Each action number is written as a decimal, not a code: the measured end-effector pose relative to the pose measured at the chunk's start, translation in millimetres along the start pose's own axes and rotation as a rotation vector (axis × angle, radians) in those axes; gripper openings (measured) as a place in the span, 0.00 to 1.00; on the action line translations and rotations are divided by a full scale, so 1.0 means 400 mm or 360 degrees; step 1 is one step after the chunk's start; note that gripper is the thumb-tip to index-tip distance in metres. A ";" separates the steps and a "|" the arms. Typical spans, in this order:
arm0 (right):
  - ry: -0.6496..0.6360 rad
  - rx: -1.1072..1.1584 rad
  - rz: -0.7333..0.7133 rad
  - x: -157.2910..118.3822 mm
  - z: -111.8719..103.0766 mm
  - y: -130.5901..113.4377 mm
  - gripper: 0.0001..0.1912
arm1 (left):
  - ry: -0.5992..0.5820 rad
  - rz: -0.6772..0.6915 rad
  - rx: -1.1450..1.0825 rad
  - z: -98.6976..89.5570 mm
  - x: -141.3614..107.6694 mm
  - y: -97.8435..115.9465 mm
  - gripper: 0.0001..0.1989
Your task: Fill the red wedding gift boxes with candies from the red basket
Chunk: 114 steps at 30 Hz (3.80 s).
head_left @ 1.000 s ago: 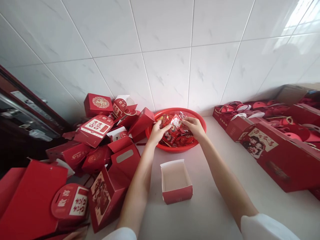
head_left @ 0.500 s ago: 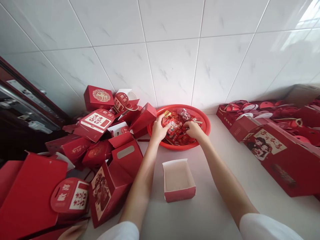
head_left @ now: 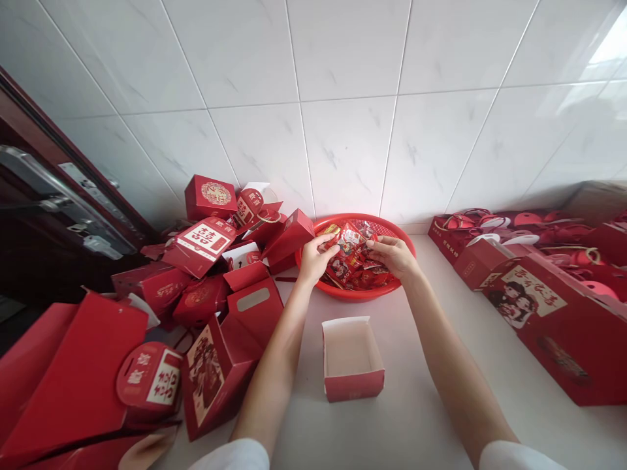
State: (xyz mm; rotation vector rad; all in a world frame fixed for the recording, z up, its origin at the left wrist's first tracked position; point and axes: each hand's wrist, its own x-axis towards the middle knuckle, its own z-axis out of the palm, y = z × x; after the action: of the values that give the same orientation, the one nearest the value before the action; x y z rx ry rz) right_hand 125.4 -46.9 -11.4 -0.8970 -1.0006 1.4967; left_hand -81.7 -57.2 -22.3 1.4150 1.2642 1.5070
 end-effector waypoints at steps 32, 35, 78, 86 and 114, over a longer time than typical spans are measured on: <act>0.0381 0.0257 -0.0219 0.022 -0.003 0.009 0.16 | -0.0594 0.0348 0.0757 0.025 -0.012 0.024 0.09; 0.0442 0.0326 -0.0216 0.026 -0.004 0.007 0.15 | -0.1270 0.0166 0.1077 0.054 -0.009 0.047 0.10; 0.0627 0.0405 -0.0098 0.033 -0.009 0.011 0.12 | -0.1285 0.0015 0.1411 0.115 0.016 0.038 0.10; 0.0602 0.0471 -0.0076 0.024 -0.003 0.003 0.13 | -0.0733 0.0166 0.1135 0.088 0.033 0.044 0.10; 0.0452 0.0285 -0.0027 -0.022 0.038 -0.038 0.10 | -0.1450 0.0001 0.1111 -0.099 -0.177 0.267 0.04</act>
State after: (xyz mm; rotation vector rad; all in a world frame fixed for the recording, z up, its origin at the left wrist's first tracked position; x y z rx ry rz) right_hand 118.1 -56.3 8.6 -0.9381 -0.6554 1.3747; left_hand -96.1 -160.5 61.5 2.1661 1.1816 0.2416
